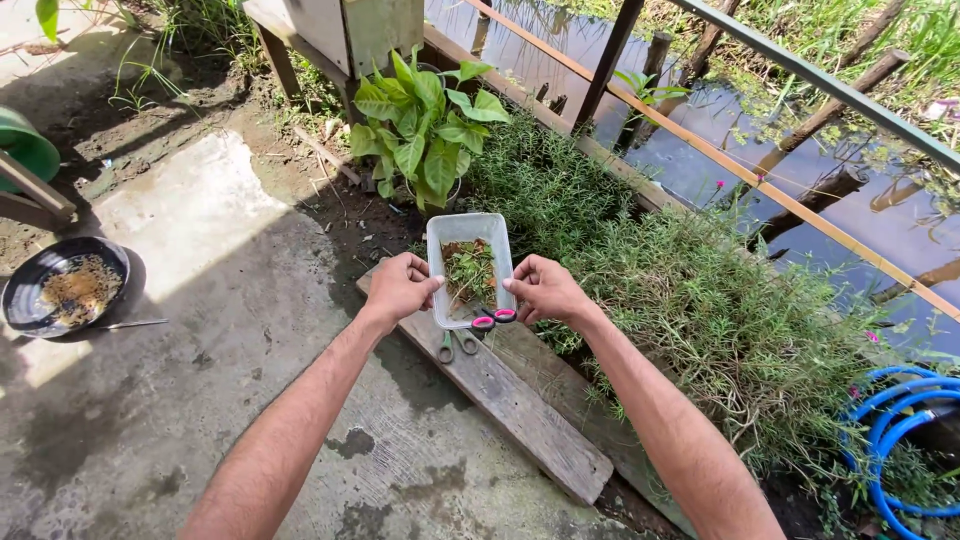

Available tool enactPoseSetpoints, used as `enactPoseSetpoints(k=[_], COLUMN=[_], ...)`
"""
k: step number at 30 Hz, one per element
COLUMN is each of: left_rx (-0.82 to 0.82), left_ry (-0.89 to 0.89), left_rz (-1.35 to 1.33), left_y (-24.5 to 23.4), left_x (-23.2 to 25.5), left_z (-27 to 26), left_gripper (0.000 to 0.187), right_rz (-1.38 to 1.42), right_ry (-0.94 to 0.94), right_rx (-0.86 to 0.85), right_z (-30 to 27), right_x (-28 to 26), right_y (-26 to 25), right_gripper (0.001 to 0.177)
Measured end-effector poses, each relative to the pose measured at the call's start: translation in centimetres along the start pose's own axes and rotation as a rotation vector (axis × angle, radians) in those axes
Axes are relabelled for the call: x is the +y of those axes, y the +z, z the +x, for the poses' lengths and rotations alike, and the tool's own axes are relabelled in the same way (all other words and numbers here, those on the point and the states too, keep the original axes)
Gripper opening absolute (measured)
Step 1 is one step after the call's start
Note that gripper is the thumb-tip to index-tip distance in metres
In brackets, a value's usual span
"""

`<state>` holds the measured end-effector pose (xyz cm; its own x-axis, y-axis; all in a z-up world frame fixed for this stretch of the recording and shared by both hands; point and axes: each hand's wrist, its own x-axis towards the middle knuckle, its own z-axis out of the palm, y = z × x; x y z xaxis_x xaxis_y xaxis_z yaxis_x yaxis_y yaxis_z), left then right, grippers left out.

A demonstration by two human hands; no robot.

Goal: Prune small plants and prepare cuttings using scissors.

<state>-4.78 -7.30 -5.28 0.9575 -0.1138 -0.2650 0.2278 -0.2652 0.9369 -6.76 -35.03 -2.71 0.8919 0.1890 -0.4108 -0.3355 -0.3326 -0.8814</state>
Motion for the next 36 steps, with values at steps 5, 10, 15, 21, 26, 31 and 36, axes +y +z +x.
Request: enactPoseSetpoints(k=[5, 10, 15, 21, 26, 31, 36], left_rx=[-0.002, 0.003, 0.057, 0.033, 0.043, 0.185, 0.240], left_ry=[-0.081, -0.137, -0.117, -0.162, -0.165, -0.071, 0.186], left_rz=[0.045, 0.067, 0.181, 0.215, 0.202, 0.377, 0.521], left_y=[-2.7, -6.2, -8.7, -8.6, -8.1, -8.9, -12.2], left_x=[-3.1, -7.9, -12.1, -18.9, -21.0, -18.6, -9.4], left_z=[2.7, 5.6, 7.9, 10.2, 10.7, 10.8, 12.3], left_gripper=[0.020, 0.022, 0.022, 0.020, 0.024, 0.045, 0.053], right_rz=[-0.025, -0.018, -0.063, -0.167, -0.191, -0.273, -0.441], right_ry=[0.039, 0.070, 0.120, 0.144, 0.179, 0.228, -0.032], right_rx=[0.015, 0.027, 0.047, 0.021, 0.056, 0.091, 0.240], right_z=[3.5, 8.8, 12.0, 14.3, 16.3, 16.2, 17.2], right_x=[0.6, 1.9, 3.2, 4.9, 7.7, 6.6, 2.3], right_y=[3.5, 7.8, 11.9, 13.5, 14.3, 13.4, 10.6], right_gripper=[0.026, 0.024, 0.022, 0.021, 0.023, 0.032, 0.044])
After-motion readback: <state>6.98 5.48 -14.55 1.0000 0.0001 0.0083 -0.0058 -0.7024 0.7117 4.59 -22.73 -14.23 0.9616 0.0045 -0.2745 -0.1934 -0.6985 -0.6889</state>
